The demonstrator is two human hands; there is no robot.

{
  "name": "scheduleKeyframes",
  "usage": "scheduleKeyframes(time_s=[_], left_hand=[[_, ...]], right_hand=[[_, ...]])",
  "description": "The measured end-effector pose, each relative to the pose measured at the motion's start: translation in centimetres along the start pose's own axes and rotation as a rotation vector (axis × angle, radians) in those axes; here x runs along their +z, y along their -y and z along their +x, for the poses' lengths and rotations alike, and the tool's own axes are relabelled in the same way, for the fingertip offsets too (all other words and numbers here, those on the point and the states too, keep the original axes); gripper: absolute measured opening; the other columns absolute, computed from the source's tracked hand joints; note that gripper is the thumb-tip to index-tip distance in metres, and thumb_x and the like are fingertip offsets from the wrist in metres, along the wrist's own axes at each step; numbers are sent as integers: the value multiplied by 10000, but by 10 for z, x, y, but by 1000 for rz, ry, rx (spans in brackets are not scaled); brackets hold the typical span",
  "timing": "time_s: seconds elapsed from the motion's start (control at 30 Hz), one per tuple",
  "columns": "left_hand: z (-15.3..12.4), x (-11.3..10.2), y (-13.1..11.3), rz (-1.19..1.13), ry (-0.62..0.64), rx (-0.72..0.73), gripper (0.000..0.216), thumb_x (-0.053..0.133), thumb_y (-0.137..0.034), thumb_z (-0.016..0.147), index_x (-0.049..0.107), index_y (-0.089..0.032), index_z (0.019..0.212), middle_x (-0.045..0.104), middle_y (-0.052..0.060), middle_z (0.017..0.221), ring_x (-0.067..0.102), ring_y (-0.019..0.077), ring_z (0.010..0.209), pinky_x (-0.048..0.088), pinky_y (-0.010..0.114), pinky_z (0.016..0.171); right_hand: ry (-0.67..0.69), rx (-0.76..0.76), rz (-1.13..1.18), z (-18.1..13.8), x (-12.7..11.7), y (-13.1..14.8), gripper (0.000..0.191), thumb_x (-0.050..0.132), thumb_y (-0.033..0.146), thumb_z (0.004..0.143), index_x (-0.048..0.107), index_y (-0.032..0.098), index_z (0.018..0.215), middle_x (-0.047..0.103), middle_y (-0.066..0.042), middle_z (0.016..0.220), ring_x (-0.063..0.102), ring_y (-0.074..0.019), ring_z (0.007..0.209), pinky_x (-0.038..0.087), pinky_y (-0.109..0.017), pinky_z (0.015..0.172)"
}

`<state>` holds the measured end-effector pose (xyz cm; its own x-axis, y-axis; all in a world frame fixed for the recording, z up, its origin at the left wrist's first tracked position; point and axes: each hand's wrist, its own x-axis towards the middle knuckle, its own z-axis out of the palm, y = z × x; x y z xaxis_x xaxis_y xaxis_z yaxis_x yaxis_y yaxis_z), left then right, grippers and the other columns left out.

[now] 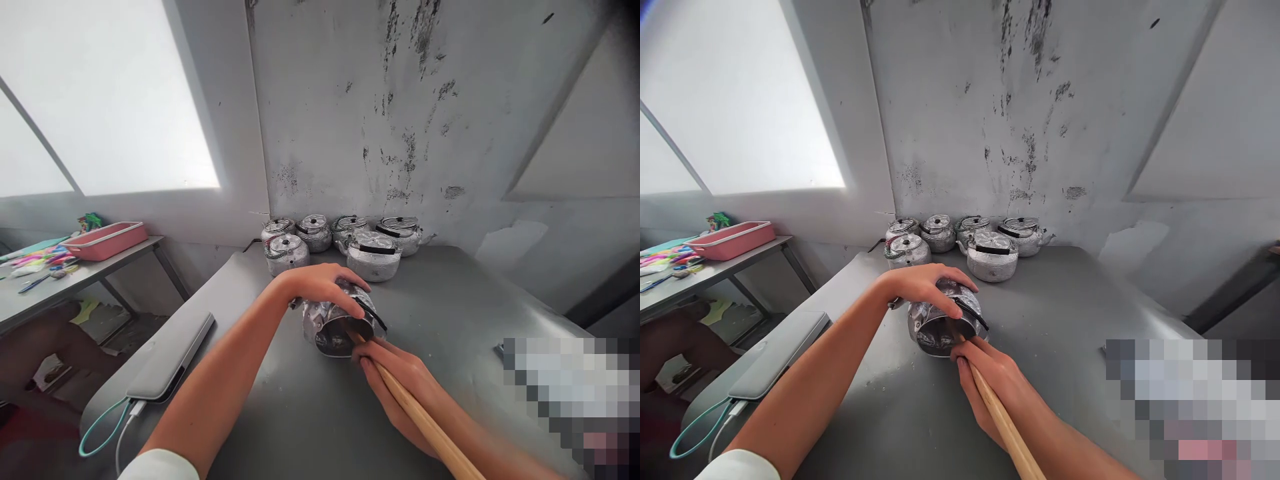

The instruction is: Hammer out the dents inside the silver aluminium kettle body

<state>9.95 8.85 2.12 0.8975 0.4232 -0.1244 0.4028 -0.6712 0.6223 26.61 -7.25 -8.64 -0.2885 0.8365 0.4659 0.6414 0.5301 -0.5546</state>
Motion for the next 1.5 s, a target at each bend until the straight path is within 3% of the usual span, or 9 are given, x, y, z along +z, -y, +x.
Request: scheduleKeyframes(time_s=[0.6,1.23,1.5], left_hand=[[0,1,2,-8,-14,6,668,753,-545,701,630,-292,1307,570,-1,1396,503,271,1295,380,333,1088],[0,1,-1,-10,-11,1,672,762,-549,702,628,-298,1311,573,0,1393,507,276,1291,383,334,1086],[1,1,0,-17,-9,5,652,758,-528,714,624,-304,1312,584,-10,1382,521,264,1280,390,311,1074]], right_hand=[[31,-21,-30,4,-6,6,189,412,182,992,594,233,985,654,-34,869,631,-142,682,508,-254,627],[16,2,25,2,-6,6,196,395,206,1002,584,225,957,620,-23,813,576,-137,647,472,-257,608],[-16,86,80,1,-8,10,232,382,244,1019,549,229,858,585,8,743,521,-121,614,429,-238,581]])
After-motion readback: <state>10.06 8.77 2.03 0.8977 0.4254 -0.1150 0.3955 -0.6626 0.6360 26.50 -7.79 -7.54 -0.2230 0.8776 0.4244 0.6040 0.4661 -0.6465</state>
